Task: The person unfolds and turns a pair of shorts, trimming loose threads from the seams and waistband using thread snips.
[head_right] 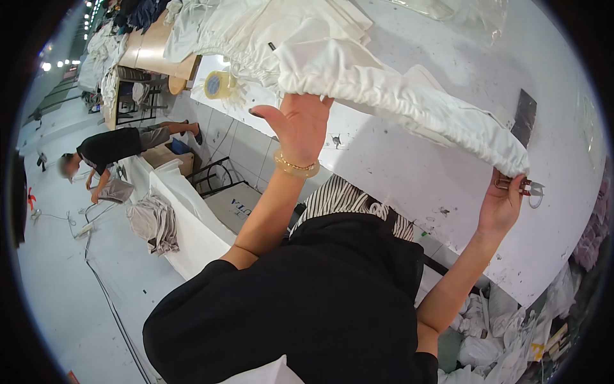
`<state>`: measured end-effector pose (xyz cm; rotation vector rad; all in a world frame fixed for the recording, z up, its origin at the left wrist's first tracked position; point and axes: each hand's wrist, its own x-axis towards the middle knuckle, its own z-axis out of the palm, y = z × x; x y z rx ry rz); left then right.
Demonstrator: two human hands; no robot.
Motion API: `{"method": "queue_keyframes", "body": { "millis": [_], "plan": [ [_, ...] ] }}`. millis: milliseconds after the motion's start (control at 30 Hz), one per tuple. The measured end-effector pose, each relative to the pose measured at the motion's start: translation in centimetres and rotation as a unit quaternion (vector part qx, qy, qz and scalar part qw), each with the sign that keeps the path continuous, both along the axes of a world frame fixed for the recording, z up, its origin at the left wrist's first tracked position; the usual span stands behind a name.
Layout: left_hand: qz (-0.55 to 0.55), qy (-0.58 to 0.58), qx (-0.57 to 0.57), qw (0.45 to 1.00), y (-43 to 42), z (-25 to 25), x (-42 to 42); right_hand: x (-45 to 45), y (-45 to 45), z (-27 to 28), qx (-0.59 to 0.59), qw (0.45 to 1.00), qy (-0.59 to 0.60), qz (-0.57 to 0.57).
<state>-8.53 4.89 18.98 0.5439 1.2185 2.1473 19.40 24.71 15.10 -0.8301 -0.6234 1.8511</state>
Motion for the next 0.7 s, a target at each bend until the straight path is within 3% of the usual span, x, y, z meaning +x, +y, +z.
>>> {"method": "queue_keyframes", "body": {
  "millis": [267, 333, 433, 467, 500, 567, 633, 700],
  "plan": [
    [-0.03, 0.049, 0.027, 0.998, -1.9, 0.6, -0.2, 0.9, -1.0, 2.8, 0.073, 0.994, -0.083, -0.019],
    [-0.116, 0.09, -0.01, 0.989, -5.0, 3.6, 0.1, 3.5, -1.9, 5.1, 0.157, 0.979, -0.126, 0.014],
    [-0.211, -0.1, -0.104, 0.967, -9.8, 10.7, 0.8, 5.1, -4.3, 12.1, 0.294, 0.922, -0.251, 0.006],
    [-0.255, -0.132, -0.065, 0.956, -10.6, 12.0, 0.6, 5.5, -4.6, 13.6, 0.325, 0.887, -0.324, -0.048],
    [-0.257, -0.112, -0.055, 0.958, -10.4, 11.9, 0.5, 5.4, -4.9, 13.9, 0.34, 0.86, -0.379, -0.032],
    [-0.253, -0.07, -0.04, 0.964, -10.1, 11.6, 0.5, 4.0, -4.6, 13.3, 0.365, 0.798, -0.479, 0.008],
    [-0.254, -0.046, -0.07, 0.964, -8.0, 11.0, 1.1, 1.4, -4.5, 9.1, 0.283, 0.866, -0.396, 0.113],
    [-0.218, -0.051, -0.105, 0.969, -6.7, 9.6, 2.6, -2.4, -5.8, 4.4, 0.223, 0.855, -0.434, 0.176]
  ]
}}
